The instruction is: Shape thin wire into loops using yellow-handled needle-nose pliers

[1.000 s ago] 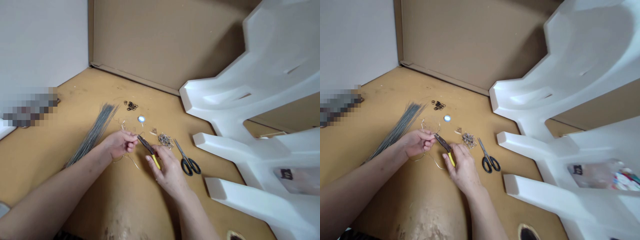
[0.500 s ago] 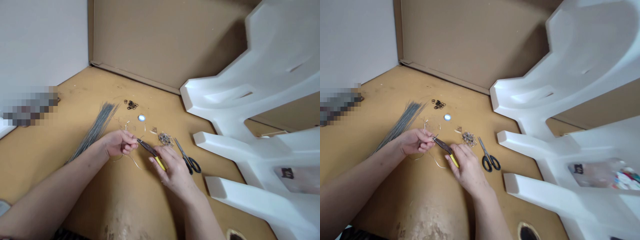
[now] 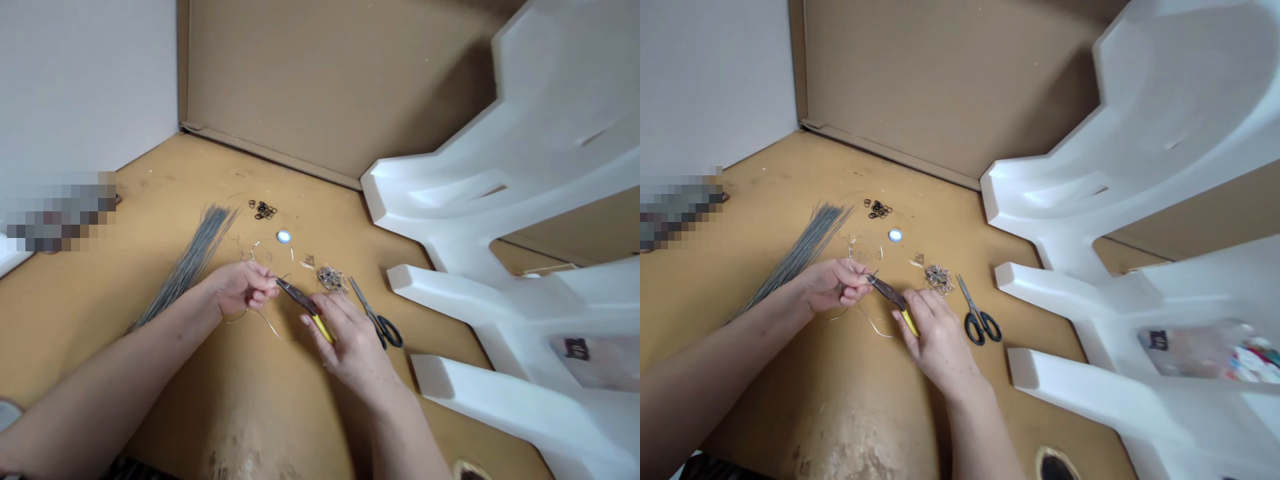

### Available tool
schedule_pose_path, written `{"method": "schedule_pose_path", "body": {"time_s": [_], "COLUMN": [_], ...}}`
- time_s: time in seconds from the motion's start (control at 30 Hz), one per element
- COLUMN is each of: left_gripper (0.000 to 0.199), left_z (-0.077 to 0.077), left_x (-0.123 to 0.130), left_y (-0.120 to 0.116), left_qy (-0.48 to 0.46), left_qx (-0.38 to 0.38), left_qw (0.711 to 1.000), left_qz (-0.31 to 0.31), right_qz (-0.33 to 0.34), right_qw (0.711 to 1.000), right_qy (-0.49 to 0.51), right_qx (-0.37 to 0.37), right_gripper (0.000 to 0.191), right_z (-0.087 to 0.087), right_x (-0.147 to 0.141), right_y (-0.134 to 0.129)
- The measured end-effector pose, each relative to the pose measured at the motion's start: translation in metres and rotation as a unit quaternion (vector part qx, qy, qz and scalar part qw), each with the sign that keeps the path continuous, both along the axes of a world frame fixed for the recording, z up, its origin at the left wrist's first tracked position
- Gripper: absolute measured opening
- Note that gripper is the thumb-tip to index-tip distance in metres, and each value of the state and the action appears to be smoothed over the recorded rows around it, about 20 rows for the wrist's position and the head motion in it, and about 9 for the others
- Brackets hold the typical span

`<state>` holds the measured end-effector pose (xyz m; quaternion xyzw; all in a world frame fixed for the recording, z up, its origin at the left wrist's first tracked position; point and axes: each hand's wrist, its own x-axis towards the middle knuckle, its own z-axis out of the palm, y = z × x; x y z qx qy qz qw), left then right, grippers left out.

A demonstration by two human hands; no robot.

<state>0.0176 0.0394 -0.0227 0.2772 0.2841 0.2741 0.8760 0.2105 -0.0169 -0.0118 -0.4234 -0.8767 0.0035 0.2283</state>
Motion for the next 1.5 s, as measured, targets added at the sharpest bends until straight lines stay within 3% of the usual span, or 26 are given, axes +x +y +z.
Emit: {"method": "schedule_pose_path", "body": {"time_s": [0.5, 0.83, 1.0, 1.17, 1.3, 1.4, 1.5], "left_gripper": [0.012, 0.015, 0.016, 0.018, 0.019, 0.016, 0.014], "left_z": [-0.006, -0.011, -0.006, -0.001, 0.000, -0.002, -0.004], "left_x": [-0.001, 0.001, 0.005, 0.007, 0.009, 0.012, 0.019], "left_y": [0.002, 0.003, -0.001, -0.002, -0.003, -0.006, -0.011], "left_qy": [-0.019, -0.023, -0.020, -0.001, 0.022, 0.053, 0.102], "left_qx": [0.017, 0.013, 0.005, -0.004, 0.014, 0.043, 0.076], "left_qw": [0.999, 0.999, 1.000, 0.997, 0.991, 0.987, 0.983], "left_qz": [-0.028, -0.035, -0.004, 0.077, 0.134, 0.145, 0.130], "right_qz": [0.019, 0.016, 0.002, -0.037, -0.129, -0.163, -0.149], "right_qw": [0.999, 0.999, 0.996, 0.990, 0.954, 0.890, 0.827], "right_qy": [0.015, 0.040, 0.060, 0.098, 0.221, 0.365, 0.464], "right_qx": [0.021, -0.030, -0.064, -0.094, -0.157, -0.220, -0.281], "right_gripper": [0.015, 0.019, 0.019, 0.023, 0.023, 0.026, 0.029], "right_z": [0.000, -0.001, -0.001, -0.004, -0.008, -0.010, -0.012], "right_x": [0.002, 0.005, 0.003, 0.007, 0.010, 0.004, -0.008], "right_y": [-0.001, 0.002, 0.004, 0.008, 0.010, 0.007, 0.003]}}
